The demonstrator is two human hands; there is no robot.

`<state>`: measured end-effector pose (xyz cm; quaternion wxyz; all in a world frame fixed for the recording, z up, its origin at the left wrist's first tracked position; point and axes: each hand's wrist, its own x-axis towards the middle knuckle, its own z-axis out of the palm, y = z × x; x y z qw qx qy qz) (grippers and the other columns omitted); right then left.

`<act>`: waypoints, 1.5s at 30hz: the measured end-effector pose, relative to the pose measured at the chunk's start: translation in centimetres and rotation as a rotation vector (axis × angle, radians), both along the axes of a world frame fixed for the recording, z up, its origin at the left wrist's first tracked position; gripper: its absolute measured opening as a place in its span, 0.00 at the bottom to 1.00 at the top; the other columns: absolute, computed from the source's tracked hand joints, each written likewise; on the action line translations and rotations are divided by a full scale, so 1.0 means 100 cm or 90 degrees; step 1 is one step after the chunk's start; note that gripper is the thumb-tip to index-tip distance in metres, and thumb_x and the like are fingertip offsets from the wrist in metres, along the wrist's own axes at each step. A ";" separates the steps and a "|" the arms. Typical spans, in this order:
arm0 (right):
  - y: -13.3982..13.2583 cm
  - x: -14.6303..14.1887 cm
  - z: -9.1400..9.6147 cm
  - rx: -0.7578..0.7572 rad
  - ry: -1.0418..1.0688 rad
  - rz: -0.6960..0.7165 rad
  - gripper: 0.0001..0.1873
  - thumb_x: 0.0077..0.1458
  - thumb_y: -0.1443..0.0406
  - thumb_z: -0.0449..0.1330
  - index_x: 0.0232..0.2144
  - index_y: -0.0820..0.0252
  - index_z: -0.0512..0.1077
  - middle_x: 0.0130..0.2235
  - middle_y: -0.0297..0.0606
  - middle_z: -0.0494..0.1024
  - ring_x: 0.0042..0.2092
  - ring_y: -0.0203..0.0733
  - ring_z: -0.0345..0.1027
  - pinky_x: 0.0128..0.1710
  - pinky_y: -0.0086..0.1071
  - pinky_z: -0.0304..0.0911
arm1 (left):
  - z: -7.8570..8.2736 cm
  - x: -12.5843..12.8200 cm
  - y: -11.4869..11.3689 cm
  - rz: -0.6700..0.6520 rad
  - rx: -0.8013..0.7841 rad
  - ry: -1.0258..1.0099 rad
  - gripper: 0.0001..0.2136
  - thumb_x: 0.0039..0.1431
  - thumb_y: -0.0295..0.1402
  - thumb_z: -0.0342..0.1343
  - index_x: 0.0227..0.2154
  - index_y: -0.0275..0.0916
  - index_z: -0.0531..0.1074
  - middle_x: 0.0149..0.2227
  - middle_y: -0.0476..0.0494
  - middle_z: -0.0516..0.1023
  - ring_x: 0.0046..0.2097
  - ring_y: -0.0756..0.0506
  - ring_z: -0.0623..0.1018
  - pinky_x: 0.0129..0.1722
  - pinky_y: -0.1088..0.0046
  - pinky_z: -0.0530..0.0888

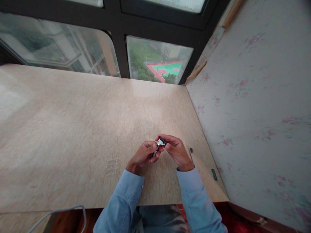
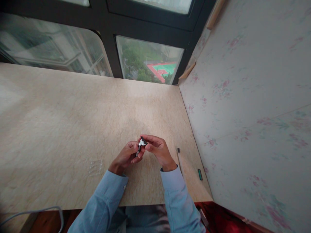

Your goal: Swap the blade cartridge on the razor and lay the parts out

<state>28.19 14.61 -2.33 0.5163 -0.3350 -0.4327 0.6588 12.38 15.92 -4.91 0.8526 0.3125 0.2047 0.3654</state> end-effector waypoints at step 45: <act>0.004 0.004 -0.023 -0.025 0.014 -0.021 0.24 0.40 0.53 0.73 0.41 0.52 0.79 0.39 0.37 0.81 0.34 0.38 0.73 0.36 0.33 0.70 | -0.009 0.010 -0.008 0.127 0.074 0.129 0.23 0.50 0.51 0.62 0.23 0.32 0.70 0.20 0.50 0.67 0.19 0.56 0.64 0.19 0.78 0.55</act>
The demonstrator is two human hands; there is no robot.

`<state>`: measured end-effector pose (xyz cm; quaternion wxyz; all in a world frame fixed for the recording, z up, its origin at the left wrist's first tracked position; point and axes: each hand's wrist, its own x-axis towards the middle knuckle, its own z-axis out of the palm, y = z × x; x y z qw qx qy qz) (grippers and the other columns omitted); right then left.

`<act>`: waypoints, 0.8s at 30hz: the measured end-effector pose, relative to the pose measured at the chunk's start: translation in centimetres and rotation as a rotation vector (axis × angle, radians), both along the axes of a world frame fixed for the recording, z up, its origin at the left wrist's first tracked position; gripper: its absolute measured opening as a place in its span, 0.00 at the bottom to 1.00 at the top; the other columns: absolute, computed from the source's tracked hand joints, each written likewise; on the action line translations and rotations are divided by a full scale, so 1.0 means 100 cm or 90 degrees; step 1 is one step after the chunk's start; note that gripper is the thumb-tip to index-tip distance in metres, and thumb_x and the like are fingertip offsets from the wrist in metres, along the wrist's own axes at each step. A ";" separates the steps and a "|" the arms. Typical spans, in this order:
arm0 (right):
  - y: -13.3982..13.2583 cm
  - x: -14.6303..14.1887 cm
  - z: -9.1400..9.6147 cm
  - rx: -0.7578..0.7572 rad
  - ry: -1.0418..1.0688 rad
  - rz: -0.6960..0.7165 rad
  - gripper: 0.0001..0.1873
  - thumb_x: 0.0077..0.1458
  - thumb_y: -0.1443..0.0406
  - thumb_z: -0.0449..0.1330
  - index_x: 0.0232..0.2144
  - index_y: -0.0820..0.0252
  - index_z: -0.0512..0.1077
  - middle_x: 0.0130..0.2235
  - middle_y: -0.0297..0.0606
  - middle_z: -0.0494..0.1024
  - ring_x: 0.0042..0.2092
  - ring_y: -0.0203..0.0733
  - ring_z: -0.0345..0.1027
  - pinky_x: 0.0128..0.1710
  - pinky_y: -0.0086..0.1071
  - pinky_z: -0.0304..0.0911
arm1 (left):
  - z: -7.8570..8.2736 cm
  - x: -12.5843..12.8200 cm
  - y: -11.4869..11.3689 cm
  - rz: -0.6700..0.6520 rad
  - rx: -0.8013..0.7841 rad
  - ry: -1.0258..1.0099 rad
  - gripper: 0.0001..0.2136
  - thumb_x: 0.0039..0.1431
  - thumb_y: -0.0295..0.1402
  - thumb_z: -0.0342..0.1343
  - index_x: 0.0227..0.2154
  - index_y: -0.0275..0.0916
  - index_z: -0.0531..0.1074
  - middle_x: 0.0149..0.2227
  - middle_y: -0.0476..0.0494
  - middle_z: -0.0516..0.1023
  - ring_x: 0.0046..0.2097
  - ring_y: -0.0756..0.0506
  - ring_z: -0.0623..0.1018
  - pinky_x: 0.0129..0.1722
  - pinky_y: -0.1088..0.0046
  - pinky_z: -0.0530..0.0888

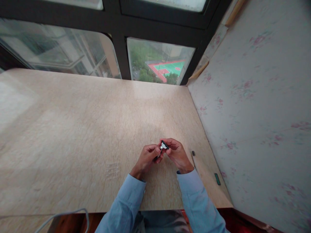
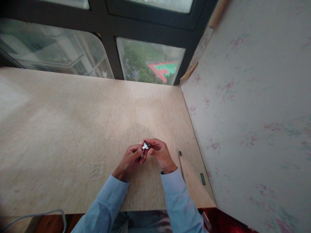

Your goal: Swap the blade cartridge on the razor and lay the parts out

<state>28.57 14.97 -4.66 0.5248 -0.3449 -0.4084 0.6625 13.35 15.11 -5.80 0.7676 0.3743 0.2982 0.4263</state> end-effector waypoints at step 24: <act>0.002 -0.010 0.008 -0.056 0.110 -0.073 0.24 0.40 0.53 0.73 0.41 0.53 0.78 0.40 0.37 0.79 0.31 0.35 0.70 0.29 0.29 0.70 | -0.005 0.010 0.013 0.009 0.046 0.007 0.23 0.53 0.52 0.59 0.23 0.32 0.71 0.20 0.49 0.67 0.19 0.55 0.63 0.18 0.78 0.56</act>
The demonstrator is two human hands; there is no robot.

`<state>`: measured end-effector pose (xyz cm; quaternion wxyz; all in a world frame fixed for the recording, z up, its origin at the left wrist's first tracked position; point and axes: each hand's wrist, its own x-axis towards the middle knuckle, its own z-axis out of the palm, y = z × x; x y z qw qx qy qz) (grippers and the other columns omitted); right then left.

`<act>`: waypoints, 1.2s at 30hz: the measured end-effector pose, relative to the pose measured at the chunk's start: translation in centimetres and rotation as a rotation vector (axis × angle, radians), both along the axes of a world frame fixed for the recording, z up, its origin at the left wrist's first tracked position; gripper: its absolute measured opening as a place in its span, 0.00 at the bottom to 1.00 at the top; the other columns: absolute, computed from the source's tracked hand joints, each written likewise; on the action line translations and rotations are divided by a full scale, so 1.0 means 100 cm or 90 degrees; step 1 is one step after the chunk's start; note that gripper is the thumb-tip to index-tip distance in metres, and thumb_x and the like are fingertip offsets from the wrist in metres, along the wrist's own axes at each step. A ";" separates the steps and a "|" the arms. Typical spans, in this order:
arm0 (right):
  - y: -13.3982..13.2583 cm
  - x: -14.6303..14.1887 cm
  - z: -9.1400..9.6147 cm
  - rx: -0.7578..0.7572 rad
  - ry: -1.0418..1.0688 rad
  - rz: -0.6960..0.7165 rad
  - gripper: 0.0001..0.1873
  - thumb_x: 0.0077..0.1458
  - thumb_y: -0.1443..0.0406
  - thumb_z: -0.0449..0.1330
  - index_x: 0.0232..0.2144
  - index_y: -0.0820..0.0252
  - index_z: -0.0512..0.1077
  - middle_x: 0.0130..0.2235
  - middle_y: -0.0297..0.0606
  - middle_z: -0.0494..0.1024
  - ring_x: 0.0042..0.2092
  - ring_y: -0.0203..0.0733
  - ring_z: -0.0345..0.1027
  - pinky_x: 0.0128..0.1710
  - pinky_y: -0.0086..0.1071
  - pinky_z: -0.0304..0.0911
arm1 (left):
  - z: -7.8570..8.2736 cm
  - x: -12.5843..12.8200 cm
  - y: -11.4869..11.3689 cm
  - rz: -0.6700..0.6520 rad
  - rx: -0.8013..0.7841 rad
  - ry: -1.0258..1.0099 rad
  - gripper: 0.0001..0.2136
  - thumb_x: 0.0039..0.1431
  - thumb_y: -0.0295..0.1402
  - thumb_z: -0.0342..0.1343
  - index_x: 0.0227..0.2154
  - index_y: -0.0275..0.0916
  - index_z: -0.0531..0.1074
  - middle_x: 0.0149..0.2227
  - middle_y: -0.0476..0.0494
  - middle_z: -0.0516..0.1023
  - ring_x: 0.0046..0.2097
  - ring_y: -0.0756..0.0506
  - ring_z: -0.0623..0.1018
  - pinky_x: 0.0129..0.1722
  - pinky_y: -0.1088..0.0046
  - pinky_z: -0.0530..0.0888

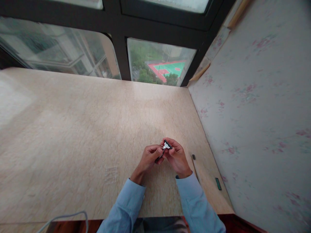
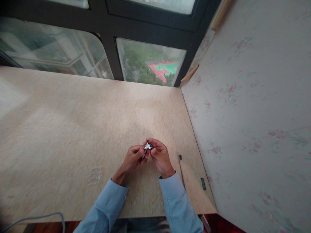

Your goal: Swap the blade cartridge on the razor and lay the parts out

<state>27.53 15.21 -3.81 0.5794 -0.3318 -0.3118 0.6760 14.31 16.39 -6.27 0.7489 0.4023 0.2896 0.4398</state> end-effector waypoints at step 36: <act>-0.001 0.004 -0.001 -0.004 0.008 0.065 0.23 0.42 0.52 0.72 0.41 0.52 0.79 0.55 0.44 0.75 0.45 0.44 0.74 0.31 0.29 0.69 | 0.003 0.004 -0.005 -0.001 -0.025 -0.040 0.22 0.52 0.51 0.61 0.25 0.33 0.68 0.22 0.50 0.67 0.18 0.56 0.64 0.18 0.79 0.57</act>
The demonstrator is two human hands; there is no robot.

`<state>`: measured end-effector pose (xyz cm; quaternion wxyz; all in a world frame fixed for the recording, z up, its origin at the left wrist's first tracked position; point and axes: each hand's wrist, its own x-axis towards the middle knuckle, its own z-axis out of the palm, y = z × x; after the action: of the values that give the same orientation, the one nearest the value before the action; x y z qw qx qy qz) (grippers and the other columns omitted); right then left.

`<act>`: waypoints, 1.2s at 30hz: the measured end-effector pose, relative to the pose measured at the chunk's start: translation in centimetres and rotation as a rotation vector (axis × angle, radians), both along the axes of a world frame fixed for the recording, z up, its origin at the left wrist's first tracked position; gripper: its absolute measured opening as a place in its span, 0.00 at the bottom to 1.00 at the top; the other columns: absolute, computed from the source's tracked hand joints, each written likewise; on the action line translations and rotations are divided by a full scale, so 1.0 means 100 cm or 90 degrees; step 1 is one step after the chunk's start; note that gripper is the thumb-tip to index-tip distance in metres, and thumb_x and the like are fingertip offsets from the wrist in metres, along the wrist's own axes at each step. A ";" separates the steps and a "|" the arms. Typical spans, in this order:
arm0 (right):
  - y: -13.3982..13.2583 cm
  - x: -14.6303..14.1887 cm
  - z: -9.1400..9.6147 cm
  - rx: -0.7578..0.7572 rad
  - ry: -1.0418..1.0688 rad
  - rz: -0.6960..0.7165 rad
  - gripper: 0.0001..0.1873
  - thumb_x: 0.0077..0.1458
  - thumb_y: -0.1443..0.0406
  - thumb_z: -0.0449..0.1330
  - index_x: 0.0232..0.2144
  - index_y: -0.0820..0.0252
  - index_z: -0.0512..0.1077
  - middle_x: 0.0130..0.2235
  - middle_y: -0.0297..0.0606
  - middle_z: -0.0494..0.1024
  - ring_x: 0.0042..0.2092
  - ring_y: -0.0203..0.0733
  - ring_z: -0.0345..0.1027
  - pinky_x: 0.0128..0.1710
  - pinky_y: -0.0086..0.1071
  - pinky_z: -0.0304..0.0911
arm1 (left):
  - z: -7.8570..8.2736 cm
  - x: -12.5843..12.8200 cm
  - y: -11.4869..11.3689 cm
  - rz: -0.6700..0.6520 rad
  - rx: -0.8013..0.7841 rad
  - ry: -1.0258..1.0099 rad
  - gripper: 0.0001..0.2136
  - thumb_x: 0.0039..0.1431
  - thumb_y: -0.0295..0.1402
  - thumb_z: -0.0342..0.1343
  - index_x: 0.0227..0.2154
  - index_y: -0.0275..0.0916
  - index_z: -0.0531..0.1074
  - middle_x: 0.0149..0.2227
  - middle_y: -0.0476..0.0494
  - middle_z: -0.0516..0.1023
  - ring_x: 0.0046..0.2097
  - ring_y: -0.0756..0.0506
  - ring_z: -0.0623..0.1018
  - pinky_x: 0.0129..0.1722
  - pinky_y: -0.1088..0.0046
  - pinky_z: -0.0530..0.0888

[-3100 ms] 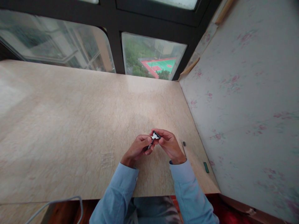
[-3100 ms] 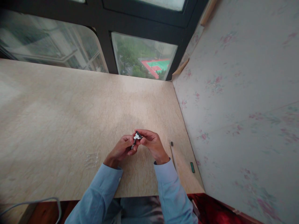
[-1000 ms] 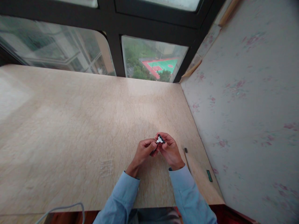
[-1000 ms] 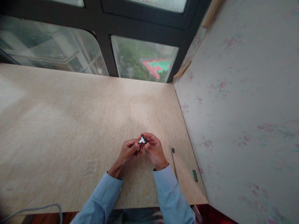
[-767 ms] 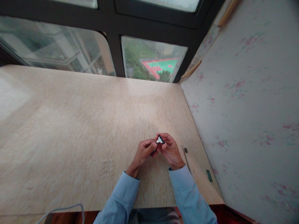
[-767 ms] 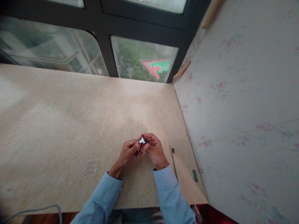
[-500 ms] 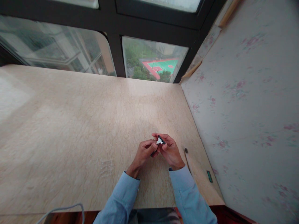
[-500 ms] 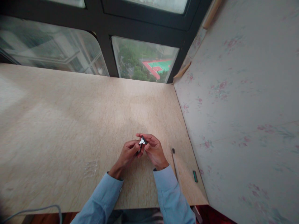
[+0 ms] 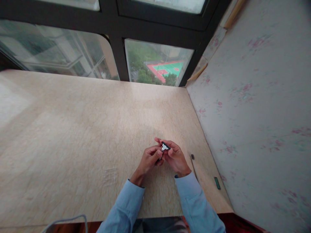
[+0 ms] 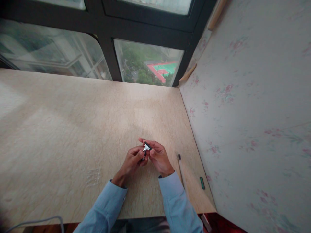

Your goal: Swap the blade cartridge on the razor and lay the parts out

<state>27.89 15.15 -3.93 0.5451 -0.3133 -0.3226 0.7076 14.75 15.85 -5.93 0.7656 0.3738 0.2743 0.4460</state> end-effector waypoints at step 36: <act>0.000 -0.006 0.001 -0.008 0.002 -0.085 0.24 0.43 0.50 0.71 0.41 0.54 0.78 0.46 0.39 0.79 0.31 0.34 0.68 0.26 0.26 0.67 | 0.004 0.003 -0.001 0.005 0.020 -0.011 0.19 0.59 0.47 0.55 0.28 0.33 0.69 0.23 0.51 0.66 0.18 0.58 0.62 0.16 0.81 0.54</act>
<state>27.25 15.17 -3.82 0.5898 -0.3364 -0.2953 0.6722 15.02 15.79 -5.51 0.7601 0.3811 0.2620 0.4565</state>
